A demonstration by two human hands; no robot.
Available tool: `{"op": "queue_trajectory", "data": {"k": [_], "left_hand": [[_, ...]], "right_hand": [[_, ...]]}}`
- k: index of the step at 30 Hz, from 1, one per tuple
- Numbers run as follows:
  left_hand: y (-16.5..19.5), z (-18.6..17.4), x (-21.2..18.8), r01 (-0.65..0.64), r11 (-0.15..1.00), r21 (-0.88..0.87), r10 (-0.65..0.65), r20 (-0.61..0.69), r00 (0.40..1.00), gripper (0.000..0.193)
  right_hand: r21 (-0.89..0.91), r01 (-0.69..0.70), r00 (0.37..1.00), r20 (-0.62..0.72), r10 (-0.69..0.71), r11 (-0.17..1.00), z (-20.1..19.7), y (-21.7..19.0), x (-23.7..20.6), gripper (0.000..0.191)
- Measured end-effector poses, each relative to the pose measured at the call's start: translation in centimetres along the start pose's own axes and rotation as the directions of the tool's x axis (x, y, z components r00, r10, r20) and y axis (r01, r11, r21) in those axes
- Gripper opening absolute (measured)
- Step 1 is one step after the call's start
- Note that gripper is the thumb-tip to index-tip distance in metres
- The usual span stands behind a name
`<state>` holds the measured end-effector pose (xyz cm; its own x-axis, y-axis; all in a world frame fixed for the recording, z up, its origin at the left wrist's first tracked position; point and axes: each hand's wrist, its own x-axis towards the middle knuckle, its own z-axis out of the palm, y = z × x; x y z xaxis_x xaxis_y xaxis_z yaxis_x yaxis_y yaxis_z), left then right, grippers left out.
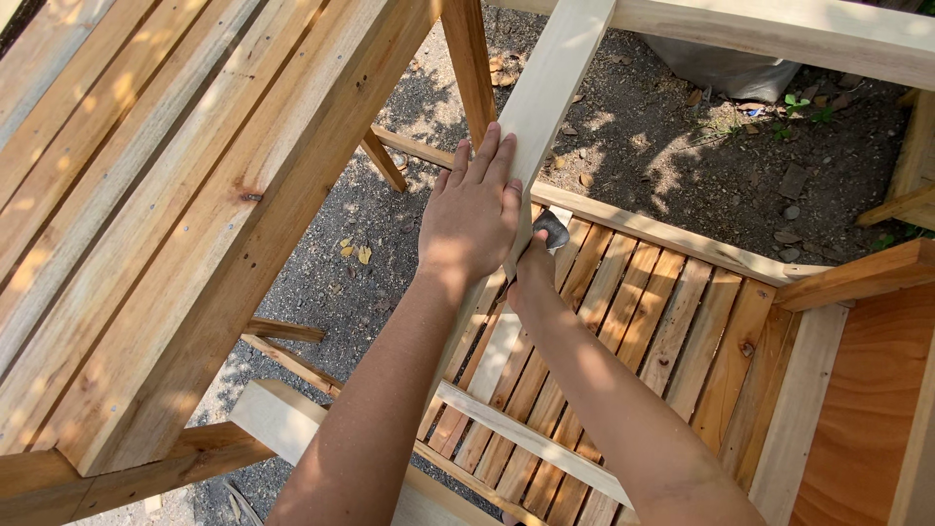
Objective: The person sands a light-colored wooden frame using a sanding block. They move the block along the top and side edges of the frame, applying even pressure to smooth the surface.
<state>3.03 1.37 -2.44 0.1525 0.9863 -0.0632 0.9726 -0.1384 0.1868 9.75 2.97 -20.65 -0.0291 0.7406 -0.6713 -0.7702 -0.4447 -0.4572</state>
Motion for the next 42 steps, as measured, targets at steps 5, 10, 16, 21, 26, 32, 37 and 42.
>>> {"op": "queue_trajectory", "data": {"k": [5, 10, 16, 21, 26, 32, 37, 42], "left_hand": [[0.0, 0.0, 0.1, -0.017, 1.000, 0.008, 0.017, -0.011, 1.000, 0.059], [-0.1, 0.1, 0.2, -0.008, 1.000, -0.013, 0.008, -0.014, 1.000, 0.060], [-0.1, 0.0, 0.0, -0.002, 1.000, -0.027, 0.001, -0.024, 1.000, 0.059], [0.1, 0.0, 0.0, 0.008, 1.000, -0.003, -0.008, -0.011, 1.000, 0.059], [0.1, 0.0, 0.1, 0.008, 1.000, 0.007, -0.008, -0.010, 1.000, 0.059], [0.0, 0.0, 0.1, 0.011, 1.000, -0.001, -0.011, -0.021, 1.000, 0.059], [0.3, -0.2, 0.1, 0.032, 0.999, 0.012, -0.032, 0.018, 0.999, 0.059], [0.3, -0.2, 0.1, 0.023, 1.000, 0.002, -0.023, 0.005, 1.000, 0.059]], "right_hand": [[-0.328, 0.314, 0.941, 0.230, -0.247, 0.891, -1.8, -2.1, -0.9, 0.055], [-0.489, 0.650, 0.750, 0.535, -0.390, 0.582, -3.0, -4.1, -2.9, 0.043], [-0.527, 0.706, 0.705, 0.588, -0.397, 0.473, -2.9, -3.7, -3.8, 0.069], [-0.626, 0.580, 0.804, 0.542, -0.244, 0.521, -1.7, -4.2, -3.2, 0.053], [-0.670, 0.441, 0.891, 0.409, -0.199, 0.597, -2.1, -4.7, -1.8, 0.056], [-0.708, 0.483, 0.872, 0.441, -0.211, 0.516, -3.0, -3.8, -1.6, 0.056], [-0.707, 0.317, 0.947, 0.278, -0.164, 0.633, -2.4, -3.5, -2.3, 0.052], [-0.549, 0.660, 0.751, 0.509, -0.420, 0.513, -2.9, -2.2, -1.7, 0.064]]}}
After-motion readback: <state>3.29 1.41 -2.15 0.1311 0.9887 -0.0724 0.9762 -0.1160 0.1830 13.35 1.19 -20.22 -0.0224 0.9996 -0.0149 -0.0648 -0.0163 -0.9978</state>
